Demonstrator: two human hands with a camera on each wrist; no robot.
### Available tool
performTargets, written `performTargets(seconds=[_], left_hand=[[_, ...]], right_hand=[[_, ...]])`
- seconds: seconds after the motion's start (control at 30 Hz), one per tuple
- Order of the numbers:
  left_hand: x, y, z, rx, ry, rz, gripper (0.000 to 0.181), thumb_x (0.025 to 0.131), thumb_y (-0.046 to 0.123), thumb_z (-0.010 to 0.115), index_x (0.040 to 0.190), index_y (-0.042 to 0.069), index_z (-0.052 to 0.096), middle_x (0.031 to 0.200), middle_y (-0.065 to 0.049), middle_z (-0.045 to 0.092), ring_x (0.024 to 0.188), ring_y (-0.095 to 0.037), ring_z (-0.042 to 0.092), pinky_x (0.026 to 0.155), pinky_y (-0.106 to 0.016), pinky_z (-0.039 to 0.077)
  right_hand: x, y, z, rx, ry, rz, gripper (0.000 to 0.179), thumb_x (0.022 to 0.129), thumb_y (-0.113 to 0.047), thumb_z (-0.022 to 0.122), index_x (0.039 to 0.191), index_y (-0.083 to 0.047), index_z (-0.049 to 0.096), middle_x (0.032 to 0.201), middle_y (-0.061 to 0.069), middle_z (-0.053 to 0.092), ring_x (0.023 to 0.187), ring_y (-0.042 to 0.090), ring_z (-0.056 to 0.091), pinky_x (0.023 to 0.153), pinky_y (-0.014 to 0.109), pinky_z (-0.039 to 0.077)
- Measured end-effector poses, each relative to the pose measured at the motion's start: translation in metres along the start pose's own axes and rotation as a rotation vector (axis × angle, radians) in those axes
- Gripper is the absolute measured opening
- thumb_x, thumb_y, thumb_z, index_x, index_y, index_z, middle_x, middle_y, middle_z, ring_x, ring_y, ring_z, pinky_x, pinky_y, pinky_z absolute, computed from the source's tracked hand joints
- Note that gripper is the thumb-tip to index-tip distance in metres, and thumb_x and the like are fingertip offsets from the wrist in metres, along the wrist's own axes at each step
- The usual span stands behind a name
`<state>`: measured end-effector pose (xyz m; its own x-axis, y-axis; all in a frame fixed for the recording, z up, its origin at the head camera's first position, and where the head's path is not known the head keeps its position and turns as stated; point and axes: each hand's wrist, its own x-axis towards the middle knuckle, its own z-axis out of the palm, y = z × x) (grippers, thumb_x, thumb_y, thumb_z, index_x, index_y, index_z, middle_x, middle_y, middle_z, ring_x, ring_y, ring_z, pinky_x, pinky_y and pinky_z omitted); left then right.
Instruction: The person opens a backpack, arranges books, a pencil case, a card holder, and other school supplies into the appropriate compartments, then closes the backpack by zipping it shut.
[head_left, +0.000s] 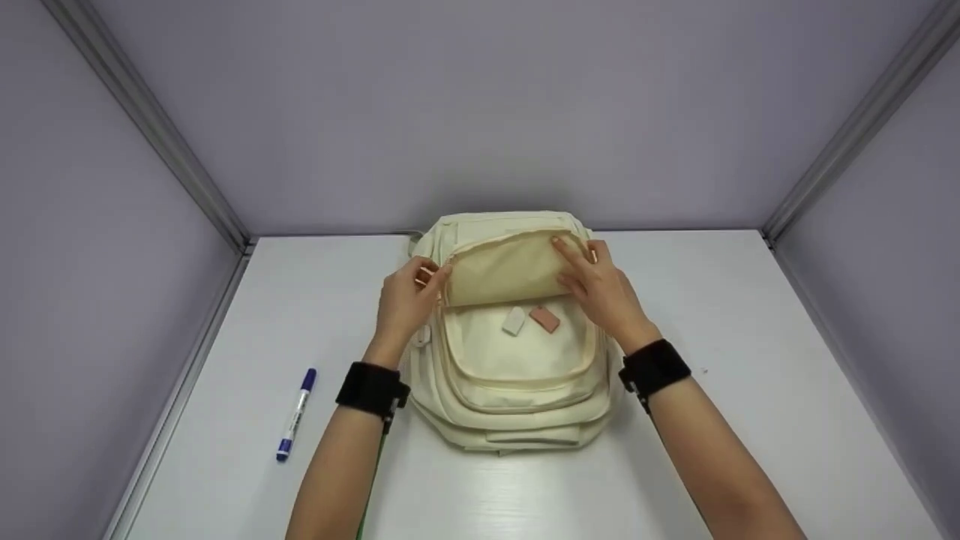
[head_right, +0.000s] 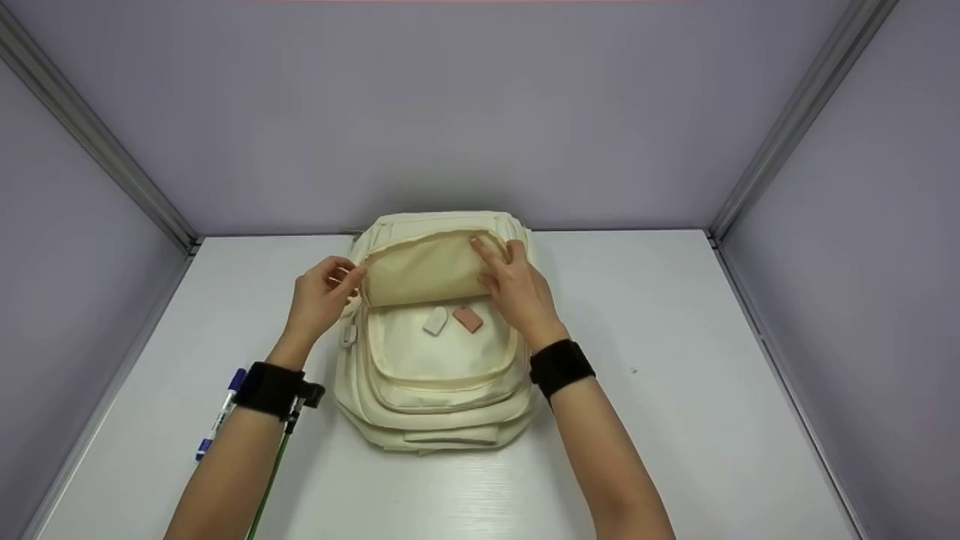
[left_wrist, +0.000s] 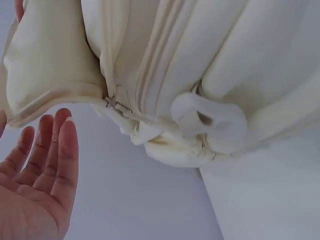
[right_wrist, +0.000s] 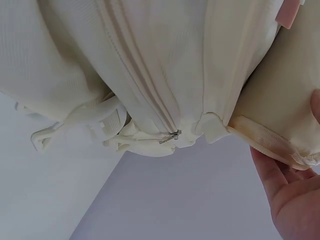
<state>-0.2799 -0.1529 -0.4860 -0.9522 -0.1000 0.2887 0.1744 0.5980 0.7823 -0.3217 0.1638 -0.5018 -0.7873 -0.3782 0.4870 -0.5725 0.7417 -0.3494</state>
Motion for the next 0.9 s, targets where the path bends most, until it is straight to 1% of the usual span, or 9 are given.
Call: performTargets(seconds=[0.1, 0.17, 0.27, 0.47, 0.57, 0.63, 0.73, 0.8, 0.9], left_hand=[[-0.012, -0.005, -0.012, 0.103, 0.029, 0.04, 0.039, 0.095, 0.044, 0.062, 0.107, 0.007, 0.068, 0.088, -0.006, 0.067, 0.078, -0.021, 0.066, 0.068, -0.04, 0.052], [-0.019, -0.01, -0.019, 0.181, 0.056, 0.065, 0.042, 0.095, 0.044, 0.063, 0.111, 0.006, 0.068, 0.091, -0.009, 0.067, 0.08, -0.023, 0.066, 0.068, -0.042, 0.052], [-0.029, -0.019, -0.033, 0.28, 0.08, 0.083, 0.045, 0.094, 0.043, 0.064, 0.119, 0.005, 0.067, 0.099, -0.015, 0.067, 0.087, -0.028, 0.066, 0.069, -0.045, 0.053], [-0.039, -0.04, -0.069, 0.44, 0.117, 0.116, 0.053, 0.092, 0.037, 0.069, 0.13, 0.001, 0.061, 0.119, -0.026, 0.061, 0.104, -0.043, 0.061, 0.084, -0.054, 0.05], [-0.044, -0.052, -0.086, 0.502, 0.119, 0.089, 0.056, 0.092, 0.035, 0.07, 0.134, 0.001, 0.058, 0.124, -0.029, 0.058, 0.108, -0.048, 0.058, 0.085, -0.06, 0.047], [-0.05, -0.06, -0.096, 0.536, 0.098, 0.054, 0.058, 0.092, 0.035, 0.07, 0.137, 0.002, 0.055, 0.128, -0.03, 0.055, 0.11, -0.05, 0.056, 0.084, -0.062, 0.046], [-0.062, -0.072, -0.109, 0.577, 0.048, -0.006, 0.063, 0.092, 0.034, 0.071, 0.142, 0.003, 0.049, 0.131, -0.033, 0.051, 0.11, -0.054, 0.054, 0.082, -0.065, 0.046], [-0.071, -0.08, -0.116, 0.588, 0.022, -0.04, 0.066, 0.091, 0.032, 0.072, 0.144, 0.001, 0.046, 0.131, -0.035, 0.05, 0.108, -0.055, 0.055, 0.08, -0.065, 0.047], [-0.084, -0.091, -0.124, 0.573, -0.011, -0.092, 0.07, 0.089, 0.029, 0.074, 0.144, -0.002, 0.043, 0.128, -0.037, 0.05, 0.104, -0.056, 0.056, 0.077, -0.064, 0.048]], right_hand=[[0.0, 0.002, 0.0, -0.016, 0.0, 0.011, 0.056, 0.097, -0.027, 0.063, 0.149, -0.031, 0.043, 0.129, 0.026, 0.041, 0.069, 0.036, 0.06, 0.064, 0.049, 0.052], [0.001, 0.002, 0.0, -0.021, 0.008, 0.016, 0.056, 0.097, -0.027, 0.063, 0.149, -0.031, 0.043, 0.128, 0.026, 0.041, 0.068, 0.035, 0.059, 0.063, 0.048, 0.051], [0.0, 0.003, 0.0, -0.027, 0.011, 0.021, 0.055, 0.098, -0.026, 0.062, 0.149, -0.031, 0.043, 0.128, 0.026, 0.041, 0.067, 0.033, 0.057, 0.062, 0.047, 0.051], [0.0, 0.001, 0.001, -0.026, -0.002, 0.027, 0.056, 0.097, -0.028, 0.062, 0.149, -0.032, 0.043, 0.129, 0.024, 0.041, 0.065, 0.031, 0.056, 0.062, 0.047, 0.051], [0.001, 0.001, 0.001, -0.025, -0.01, 0.035, 0.056, 0.098, -0.028, 0.062, 0.15, -0.033, 0.042, 0.129, 0.024, 0.041, 0.065, 0.031, 0.057, 0.063, 0.047, 0.051], [0.001, 0.0, 0.0, -0.028, -0.014, 0.037, 0.056, 0.097, -0.029, 0.062, 0.149, -0.033, 0.042, 0.13, 0.024, 0.041, 0.066, 0.032, 0.057, 0.064, 0.047, 0.051], [0.001, 0.0, 0.0, -0.033, -0.021, 0.035, 0.055, 0.098, -0.029, 0.061, 0.149, -0.032, 0.043, 0.13, 0.025, 0.041, 0.066, 0.033, 0.057, 0.064, 0.048, 0.051], [0.001, 0.0, 0.0, -0.036, -0.022, 0.029, 0.055, 0.098, -0.029, 0.062, 0.149, -0.031, 0.043, 0.13, 0.025, 0.041, 0.065, 0.033, 0.057, 0.064, 0.048, 0.051], [0.002, 0.0, 0.0, -0.039, -0.017, 0.017, 0.054, 0.098, -0.028, 0.062, 0.149, -0.03, 0.044, 0.129, 0.025, 0.042, 0.065, 0.033, 0.057, 0.063, 0.048, 0.052]])
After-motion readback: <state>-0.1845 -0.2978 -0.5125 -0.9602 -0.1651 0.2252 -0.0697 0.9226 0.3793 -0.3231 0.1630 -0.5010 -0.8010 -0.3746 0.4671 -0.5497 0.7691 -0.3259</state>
